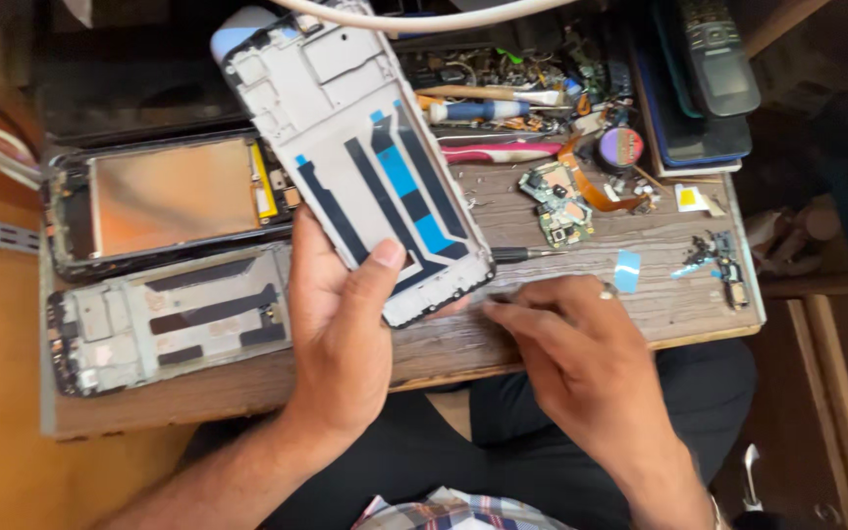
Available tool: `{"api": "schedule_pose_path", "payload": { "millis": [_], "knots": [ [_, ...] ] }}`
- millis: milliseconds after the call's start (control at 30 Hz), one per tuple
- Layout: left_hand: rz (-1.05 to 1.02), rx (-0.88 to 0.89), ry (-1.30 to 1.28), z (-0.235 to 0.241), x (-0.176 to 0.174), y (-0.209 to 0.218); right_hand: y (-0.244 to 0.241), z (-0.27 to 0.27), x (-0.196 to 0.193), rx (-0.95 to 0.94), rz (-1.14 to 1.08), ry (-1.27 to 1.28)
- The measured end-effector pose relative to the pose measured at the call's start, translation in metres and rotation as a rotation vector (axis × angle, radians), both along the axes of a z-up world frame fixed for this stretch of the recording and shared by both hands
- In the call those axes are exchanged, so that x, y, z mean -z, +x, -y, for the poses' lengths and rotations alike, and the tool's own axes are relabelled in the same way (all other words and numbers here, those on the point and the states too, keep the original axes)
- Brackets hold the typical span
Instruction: The person removes blue adhesive strips from the interior frame of a disassembled smartphone, then places a small circuit board into the frame and secures it with a metal bracket. The work is performed on a cluttered workbench with tools and other phone parts visible.
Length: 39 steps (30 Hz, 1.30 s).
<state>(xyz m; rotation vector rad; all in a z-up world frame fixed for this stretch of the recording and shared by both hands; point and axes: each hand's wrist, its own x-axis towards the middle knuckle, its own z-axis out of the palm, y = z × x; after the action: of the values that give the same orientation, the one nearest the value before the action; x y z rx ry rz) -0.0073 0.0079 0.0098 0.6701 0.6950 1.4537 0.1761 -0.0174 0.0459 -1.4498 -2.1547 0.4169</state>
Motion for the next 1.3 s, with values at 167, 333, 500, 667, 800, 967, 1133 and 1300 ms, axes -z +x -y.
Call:
{"api": "schedule_pose_path", "payload": {
  "millis": [167,333,500,667,800,967,1133,1300],
  "knots": [
    [-0.002,-0.024,-0.037,0.007,-0.005,-0.002,0.009,-0.002,0.016,-0.094,0.121,-0.058],
    [0.022,0.038,-0.037,0.003,-0.005,-0.003,0.021,-0.014,0.0,0.102,0.086,0.095],
    [-0.005,0.046,-0.031,0.002,0.001,0.0,0.039,-0.044,-0.001,0.151,0.245,0.26],
    [-0.064,0.045,0.011,0.002,0.008,-0.001,0.039,-0.06,0.004,0.126,0.407,0.202],
    [-0.042,0.053,-0.026,0.002,0.012,0.0,0.037,-0.063,0.006,0.104,0.449,0.204],
    [-0.021,0.089,-0.041,0.001,0.007,-0.001,0.035,-0.068,0.003,0.131,0.379,0.149],
    [-0.04,0.085,-0.004,0.001,0.006,-0.001,0.046,-0.066,0.001,0.201,0.118,0.004],
    [-0.031,0.118,-0.036,0.004,0.009,0.001,0.064,-0.038,0.001,0.338,-0.679,-0.034]
  ]
}}
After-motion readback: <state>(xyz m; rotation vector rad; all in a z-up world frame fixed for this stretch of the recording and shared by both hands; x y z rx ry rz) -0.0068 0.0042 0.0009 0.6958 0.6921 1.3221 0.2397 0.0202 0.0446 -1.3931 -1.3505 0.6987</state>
